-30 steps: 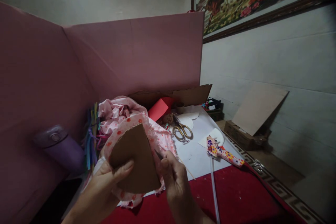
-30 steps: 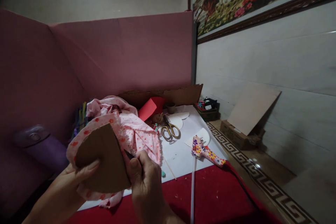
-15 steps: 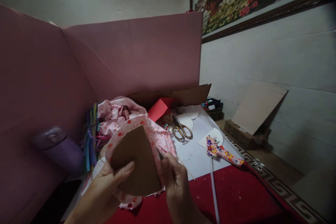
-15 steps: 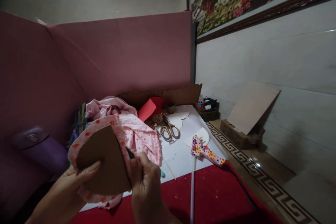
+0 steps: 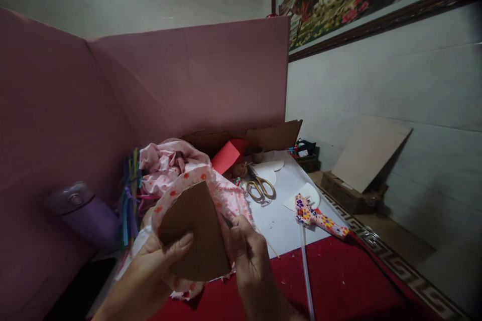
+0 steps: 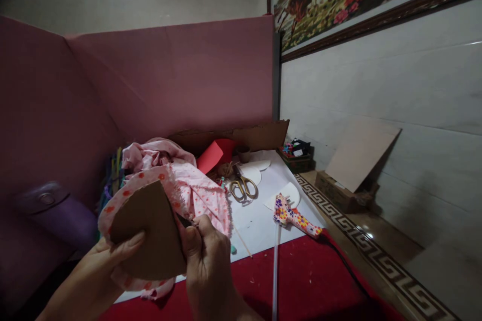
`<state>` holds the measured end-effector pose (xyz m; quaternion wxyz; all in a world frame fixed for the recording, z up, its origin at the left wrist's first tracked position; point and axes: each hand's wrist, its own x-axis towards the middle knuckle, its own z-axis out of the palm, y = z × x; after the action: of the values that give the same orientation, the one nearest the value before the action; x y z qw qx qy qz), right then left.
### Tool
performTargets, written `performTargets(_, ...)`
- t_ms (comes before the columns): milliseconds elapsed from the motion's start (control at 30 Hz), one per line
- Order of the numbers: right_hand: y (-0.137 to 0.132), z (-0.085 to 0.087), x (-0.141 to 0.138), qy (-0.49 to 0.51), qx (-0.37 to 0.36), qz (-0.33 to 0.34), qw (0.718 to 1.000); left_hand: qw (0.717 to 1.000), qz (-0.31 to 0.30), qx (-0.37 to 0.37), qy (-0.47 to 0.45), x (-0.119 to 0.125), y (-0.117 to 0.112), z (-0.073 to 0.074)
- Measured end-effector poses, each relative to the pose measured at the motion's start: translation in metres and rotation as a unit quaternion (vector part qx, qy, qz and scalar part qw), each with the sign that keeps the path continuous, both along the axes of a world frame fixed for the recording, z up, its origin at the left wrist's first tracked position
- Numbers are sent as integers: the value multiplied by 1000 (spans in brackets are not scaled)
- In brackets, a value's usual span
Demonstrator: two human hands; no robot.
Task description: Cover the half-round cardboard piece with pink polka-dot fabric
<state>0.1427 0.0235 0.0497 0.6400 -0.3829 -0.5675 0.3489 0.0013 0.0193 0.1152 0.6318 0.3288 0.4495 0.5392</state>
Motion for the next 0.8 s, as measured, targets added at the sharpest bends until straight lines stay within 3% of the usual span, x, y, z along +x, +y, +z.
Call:
performTargets(333, -2, -2, -2, 9, 1, -3, 1000, 1000, 29, 11, 4, 6, -5, 6)
performTargets(500, -4, -2, -2, 18, 19, -47, 999, 1000, 4, 9, 8, 1, -3, 3)
performTargets(800, -1, -3, -1, -17, 10, -29, 999, 1000, -22, 16, 12, 0, -1, -4)
